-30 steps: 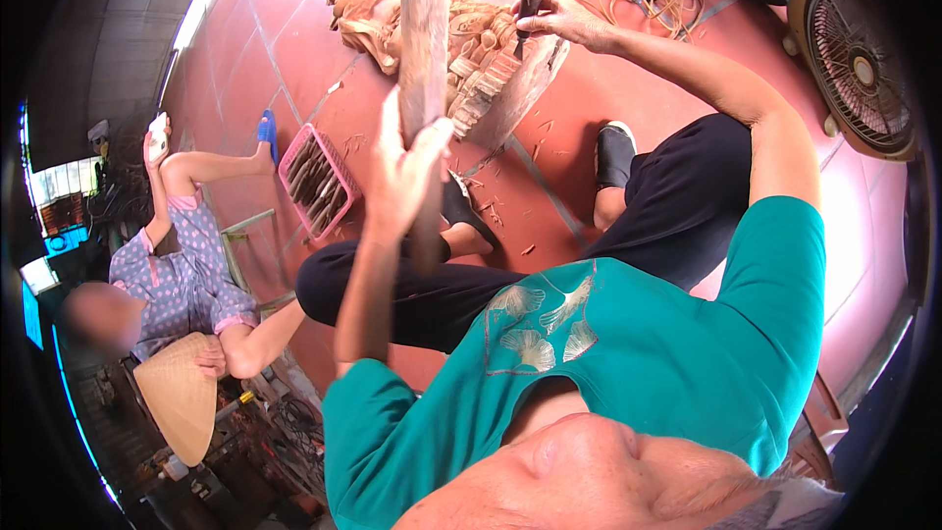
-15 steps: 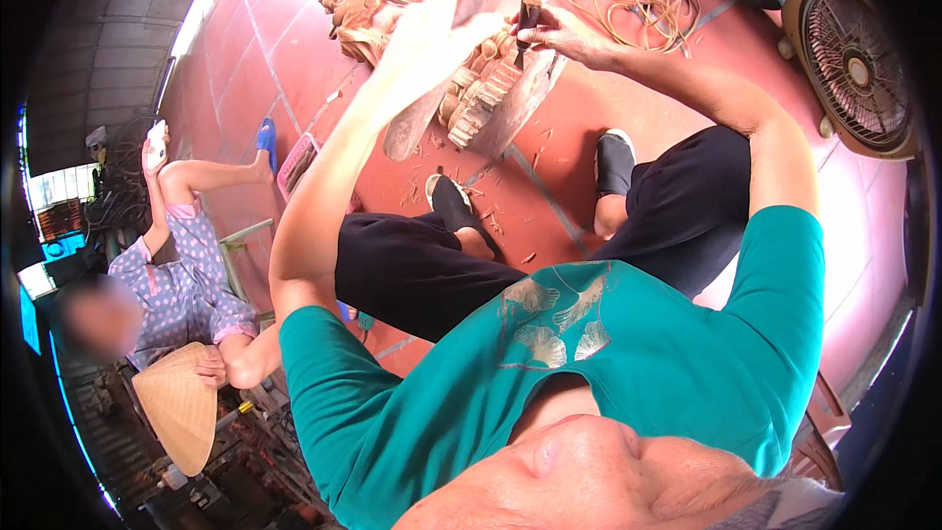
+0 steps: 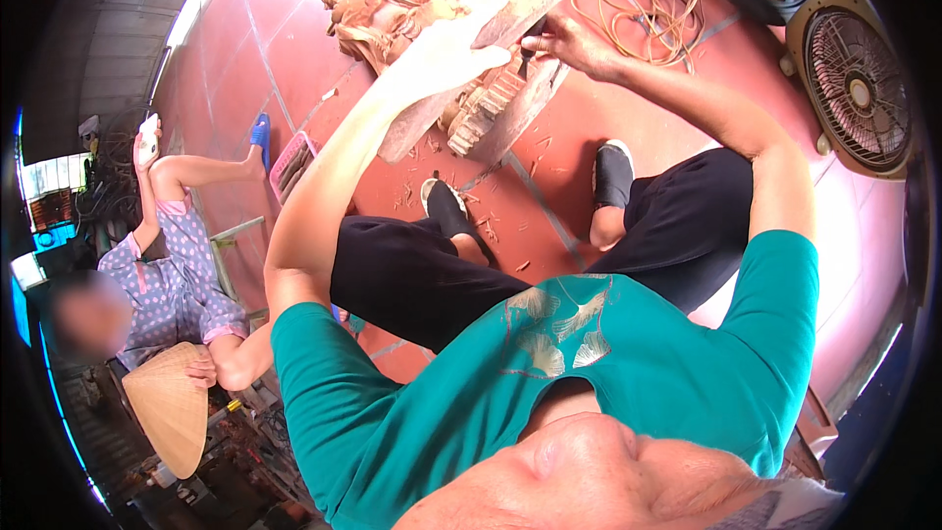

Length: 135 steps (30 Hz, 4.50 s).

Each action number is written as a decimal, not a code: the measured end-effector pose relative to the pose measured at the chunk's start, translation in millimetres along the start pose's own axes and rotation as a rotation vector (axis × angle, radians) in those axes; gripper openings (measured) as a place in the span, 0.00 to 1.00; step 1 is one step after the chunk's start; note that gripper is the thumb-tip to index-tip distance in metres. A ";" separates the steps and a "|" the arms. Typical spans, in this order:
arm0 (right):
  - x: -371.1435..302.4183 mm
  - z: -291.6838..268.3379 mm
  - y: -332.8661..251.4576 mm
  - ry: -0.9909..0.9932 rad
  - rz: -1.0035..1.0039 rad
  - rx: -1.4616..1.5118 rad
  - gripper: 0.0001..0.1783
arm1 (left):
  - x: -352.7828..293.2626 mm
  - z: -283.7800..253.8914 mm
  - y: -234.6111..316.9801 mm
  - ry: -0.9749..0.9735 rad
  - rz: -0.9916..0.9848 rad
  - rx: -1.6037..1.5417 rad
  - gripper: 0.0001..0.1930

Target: The person sits on the floor and carves a wooden sculpture using a chisel and mallet. They repeatedly strike the chisel to shape the wood, with wood shavings accumulating around the work area.

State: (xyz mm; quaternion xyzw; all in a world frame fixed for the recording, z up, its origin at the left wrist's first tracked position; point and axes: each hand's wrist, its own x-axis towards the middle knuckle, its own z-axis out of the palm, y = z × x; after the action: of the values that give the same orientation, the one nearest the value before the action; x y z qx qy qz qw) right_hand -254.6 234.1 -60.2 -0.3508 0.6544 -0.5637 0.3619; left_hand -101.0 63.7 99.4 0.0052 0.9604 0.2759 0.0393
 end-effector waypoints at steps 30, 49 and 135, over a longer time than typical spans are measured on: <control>11.0 -10.3 -0.5 -0.042 0.099 0.160 0.27 | -15.0 -37.8 1.0 0.185 0.025 -0.247 0.39; 13.1 -7.1 -1.0 0.000 -0.005 0.127 0.25 | -22.0 -34.6 4.5 0.133 -0.004 -0.078 0.38; 30.1 -29.3 28.2 0.056 0.291 0.241 0.18 | -24.6 -27.1 -33.3 0.106 -0.124 -0.352 0.41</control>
State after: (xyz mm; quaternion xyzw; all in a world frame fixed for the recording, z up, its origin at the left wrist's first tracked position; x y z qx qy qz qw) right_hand -296.3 225.5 -87.5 -0.1907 0.6359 -0.5892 0.4605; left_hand -78.2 20.3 106.4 -0.0756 0.8966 0.4363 0.0058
